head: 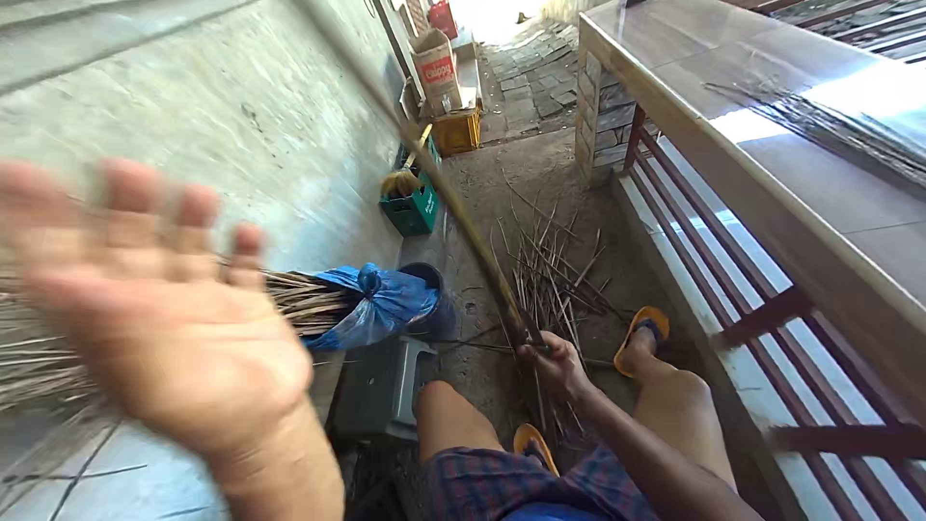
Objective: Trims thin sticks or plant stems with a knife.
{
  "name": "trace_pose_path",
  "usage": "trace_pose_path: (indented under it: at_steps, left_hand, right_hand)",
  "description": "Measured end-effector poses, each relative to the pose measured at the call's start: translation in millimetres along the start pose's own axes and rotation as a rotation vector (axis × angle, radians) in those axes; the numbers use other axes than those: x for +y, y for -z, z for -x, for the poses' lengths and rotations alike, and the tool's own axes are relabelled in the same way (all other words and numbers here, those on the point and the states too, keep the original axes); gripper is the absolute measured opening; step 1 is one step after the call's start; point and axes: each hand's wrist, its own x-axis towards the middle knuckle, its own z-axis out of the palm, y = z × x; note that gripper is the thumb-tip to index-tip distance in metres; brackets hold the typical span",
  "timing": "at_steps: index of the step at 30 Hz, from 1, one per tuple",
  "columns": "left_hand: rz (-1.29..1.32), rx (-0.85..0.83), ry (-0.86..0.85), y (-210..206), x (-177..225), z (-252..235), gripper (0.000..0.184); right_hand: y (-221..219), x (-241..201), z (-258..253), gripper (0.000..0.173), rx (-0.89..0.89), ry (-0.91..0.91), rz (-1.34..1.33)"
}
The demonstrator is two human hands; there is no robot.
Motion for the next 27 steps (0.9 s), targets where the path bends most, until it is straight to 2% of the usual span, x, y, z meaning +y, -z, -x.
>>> trace_pose_path:
  at_steps: [3,6,8,11,15,20,23,27]
  left_hand:
    - [-0.050,-0.304,0.245,-24,-82,70,0.044]
    - [-0.003,-0.516,0.555,-48,-139,162,0.062]
    - [0.095,-0.513,0.733,-61,-154,211,0.062]
    - [0.194,-0.321,0.985,-75,-153,254,0.030]
    - [0.143,-0.314,0.995,-66,-155,256,0.018]
    - [0.036,-0.319,1.031,-40,-161,233,0.019]
    - [-0.040,-0.313,1.030,-27,-162,225,0.018]
    - [0.016,-0.320,1.035,-18,-166,227,0.018]
  right_hand:
    - [3,-22,-4,0.009,0.082,-0.116,-0.267]
    - [4,-35,-2,0.009,0.121,-0.232,-0.439]
    - [4,-37,-2,0.009,0.143,-0.271,-0.510]
    - [1,-32,1,0.007,0.187,-0.298,-0.546]
    - [-10,-21,4,0.012,0.176,-0.287,-0.494]
    - [-1,-25,10,0.039,0.074,-0.356,-0.258]
    - [9,-22,26,0.034,0.061,-0.330,-0.191]
    - [17,-27,54,0.032,-0.120,-0.372,-0.109]
